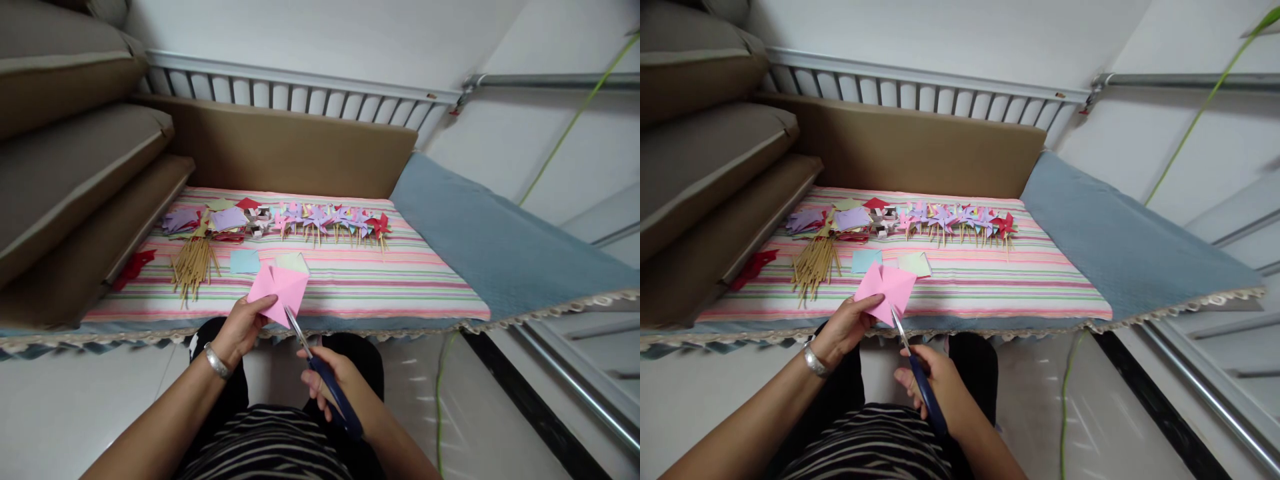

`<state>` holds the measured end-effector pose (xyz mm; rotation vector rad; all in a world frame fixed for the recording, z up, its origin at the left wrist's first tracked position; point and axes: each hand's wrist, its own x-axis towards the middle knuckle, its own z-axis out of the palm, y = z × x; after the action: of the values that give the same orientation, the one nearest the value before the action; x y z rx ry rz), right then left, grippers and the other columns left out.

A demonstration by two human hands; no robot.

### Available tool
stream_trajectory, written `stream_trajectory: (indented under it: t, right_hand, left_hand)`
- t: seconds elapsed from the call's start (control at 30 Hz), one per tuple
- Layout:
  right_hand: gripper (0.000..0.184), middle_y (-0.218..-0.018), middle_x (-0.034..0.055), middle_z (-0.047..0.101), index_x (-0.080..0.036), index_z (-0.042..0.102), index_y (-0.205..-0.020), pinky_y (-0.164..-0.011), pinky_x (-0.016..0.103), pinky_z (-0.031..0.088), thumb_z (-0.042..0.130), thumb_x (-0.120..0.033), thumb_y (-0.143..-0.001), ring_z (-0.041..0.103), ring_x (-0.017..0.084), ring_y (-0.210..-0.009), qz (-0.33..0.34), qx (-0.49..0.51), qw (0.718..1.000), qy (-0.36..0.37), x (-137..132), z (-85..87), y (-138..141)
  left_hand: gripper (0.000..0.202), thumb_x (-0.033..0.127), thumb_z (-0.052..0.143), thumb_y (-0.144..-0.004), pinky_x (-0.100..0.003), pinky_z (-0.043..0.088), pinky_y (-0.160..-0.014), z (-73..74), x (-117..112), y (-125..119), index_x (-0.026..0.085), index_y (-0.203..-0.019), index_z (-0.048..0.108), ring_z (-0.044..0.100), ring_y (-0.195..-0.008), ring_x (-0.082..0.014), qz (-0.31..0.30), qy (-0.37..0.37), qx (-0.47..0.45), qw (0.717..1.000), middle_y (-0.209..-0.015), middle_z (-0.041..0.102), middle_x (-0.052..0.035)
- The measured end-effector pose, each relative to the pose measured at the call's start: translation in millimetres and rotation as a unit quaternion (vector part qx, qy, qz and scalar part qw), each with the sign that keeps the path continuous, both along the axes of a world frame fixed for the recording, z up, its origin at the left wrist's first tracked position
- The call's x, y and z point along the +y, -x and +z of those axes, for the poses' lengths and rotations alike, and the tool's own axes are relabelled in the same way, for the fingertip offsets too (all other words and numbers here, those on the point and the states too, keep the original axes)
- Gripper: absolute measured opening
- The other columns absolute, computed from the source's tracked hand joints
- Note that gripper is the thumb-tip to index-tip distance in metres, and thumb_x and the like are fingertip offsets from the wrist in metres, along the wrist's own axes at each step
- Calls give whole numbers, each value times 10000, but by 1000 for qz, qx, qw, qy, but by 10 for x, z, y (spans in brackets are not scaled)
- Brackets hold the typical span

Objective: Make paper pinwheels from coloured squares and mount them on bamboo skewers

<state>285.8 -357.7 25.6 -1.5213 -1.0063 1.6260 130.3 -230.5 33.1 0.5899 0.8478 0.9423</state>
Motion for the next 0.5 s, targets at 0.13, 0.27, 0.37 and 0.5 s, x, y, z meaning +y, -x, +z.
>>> stream_trajectory:
  t: [0.13,0.27,0.37,0.5]
  right_hand:
    - [573,-566,-63,516,-179,529,-1119,-339,158,368,659,-525,-681,460,56,-391,0,-4,1000,-4,-7,-43,-19]
    - [581,-569,-61,525,-176,536,-1120,-341,161,378,664,-520,-671,462,58,-399,-6,-6,1000,-11,17,-7,1]
    - [591,-537,-72,506,-166,546,-1115,-333,163,372,677,-507,-650,447,59,-388,-16,-6,1000,-6,45,49,31]
    - [606,-511,-83,487,-165,548,-1125,-321,167,360,681,-499,-637,430,59,-370,-29,-7,1000,-4,67,70,60]
  left_hand:
    - [276,148,773,-577,-228,501,-577,9,-3,0,97,-820,653,626,-576,-135,-7,-2,4,1000,-692,698,-48]
    - [297,176,779,-576,-234,499,-586,2,-30,-19,90,-834,662,626,-594,-138,-21,-10,0,1000,-714,696,-53]
    - [289,194,774,-586,-238,494,-578,-7,-43,-37,94,-835,666,617,-584,-134,-22,-15,4,1000,-707,692,-45]
    - [296,197,778,-576,-237,489,-581,15,-49,-58,101,-834,669,611,-580,-129,-7,-16,1,1000,-715,693,-41]
